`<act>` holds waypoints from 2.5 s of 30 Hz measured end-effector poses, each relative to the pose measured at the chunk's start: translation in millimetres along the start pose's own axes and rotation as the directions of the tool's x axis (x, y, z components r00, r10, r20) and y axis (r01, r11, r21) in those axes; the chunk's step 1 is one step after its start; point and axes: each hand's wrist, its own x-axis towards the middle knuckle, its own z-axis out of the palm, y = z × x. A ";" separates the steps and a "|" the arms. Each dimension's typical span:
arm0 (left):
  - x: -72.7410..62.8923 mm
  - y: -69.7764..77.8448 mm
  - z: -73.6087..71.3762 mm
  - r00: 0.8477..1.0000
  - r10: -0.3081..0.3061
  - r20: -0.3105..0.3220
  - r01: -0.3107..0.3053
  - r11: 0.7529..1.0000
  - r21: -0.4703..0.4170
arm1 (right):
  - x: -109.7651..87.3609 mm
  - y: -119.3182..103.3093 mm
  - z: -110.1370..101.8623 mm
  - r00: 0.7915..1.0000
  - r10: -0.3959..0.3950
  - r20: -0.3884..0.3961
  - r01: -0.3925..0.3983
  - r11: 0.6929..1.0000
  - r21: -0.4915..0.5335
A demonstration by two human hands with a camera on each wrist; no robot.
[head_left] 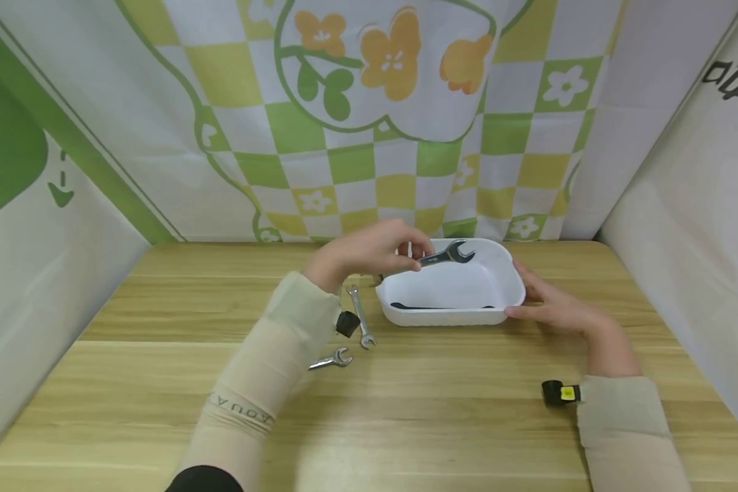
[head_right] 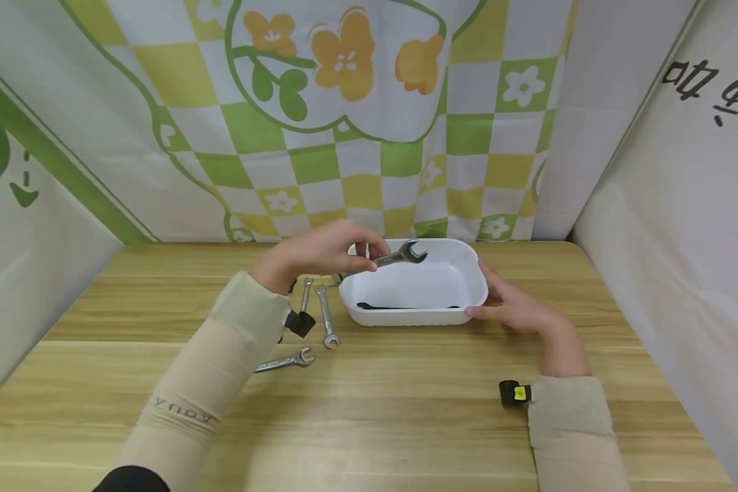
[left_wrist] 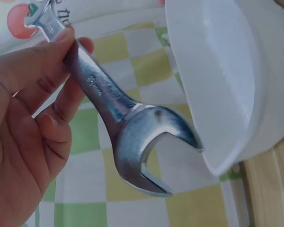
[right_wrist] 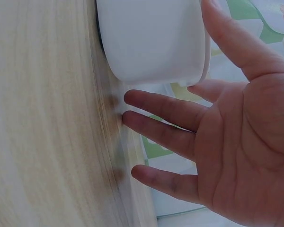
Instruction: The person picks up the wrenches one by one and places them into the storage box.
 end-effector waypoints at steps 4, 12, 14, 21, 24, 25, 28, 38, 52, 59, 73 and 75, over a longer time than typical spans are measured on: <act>9.6 4.2 6.1 1.000 0.030 -0.005 -0.030 0.999 0.022 | -0.8 1.2 -0.3 1.000 0.004 0.004 -0.004 1.000 0.003; 28.8 -1.6 24.7 1.000 0.024 -0.003 -0.024 0.999 0.040 | -0.2 1.9 -1.2 1.000 -0.004 -0.005 0.004 1.000 -0.005; 32.0 -6.4 30.8 1.000 0.012 0.007 -0.013 0.999 0.036 | 1.1 3.2 -0.8 1.000 -0.003 -0.004 0.003 1.000 -0.007; 41.6 -23.3 49.3 1.000 -0.019 0.010 0.018 1.000 0.019 | 4.4 1.8 -1.4 1.000 -0.012 0.004 0.012 1.000 -0.001; 46.0 -28.1 56.3 1.000 -0.026 0.015 0.025 0.999 0.024 | 4.4 2.7 -1.6 1.000 -0.008 0.009 0.008 1.000 0.004; 47.7 -29.8 58.6 1.000 -0.025 0.018 0.025 0.999 0.027 | 4.3 3.1 -1.4 1.000 -0.006 0.009 0.006 1.000 0.005; 52.7 -35.4 64.7 1.000 -0.022 0.020 0.022 0.999 0.034 | 2.9 4.5 -1.2 1.000 0.003 0.010 -0.003 1.000 0.008; 59.0 -54.0 78.9 0.998 -0.056 0.037 0.055 0.998 0.028 | 0.6 3.9 0.3 1.000 0.007 0.002 -0.007 1.000 -0.006; 61.0 -69.7 98.1 0.973 -0.180 0.147 0.187 0.982 -0.031 | 2.8 4.3 0.8 1.000 0.012 0.006 -0.012 1.000 0.000; 61.8 -68.2 97.5 0.969 -0.202 0.142 0.209 0.978 -0.030 | 2.4 2.2 -0.4 1.000 -0.011 0.002 0.011 1.000 0.016; 62.4 -66.5 97.7 0.960 -0.239 0.150 0.241 0.970 0.000 | 0.9 -0.4 0.1 1.000 0.018 0.000 -0.018 1.000 0.007; 62.1 -66.5 97.5 0.959 -0.241 0.152 0.245 0.969 -0.012 | 1.1 -0.2 -0.1 1.000 0.017 0.000 -0.017 1.000 0.004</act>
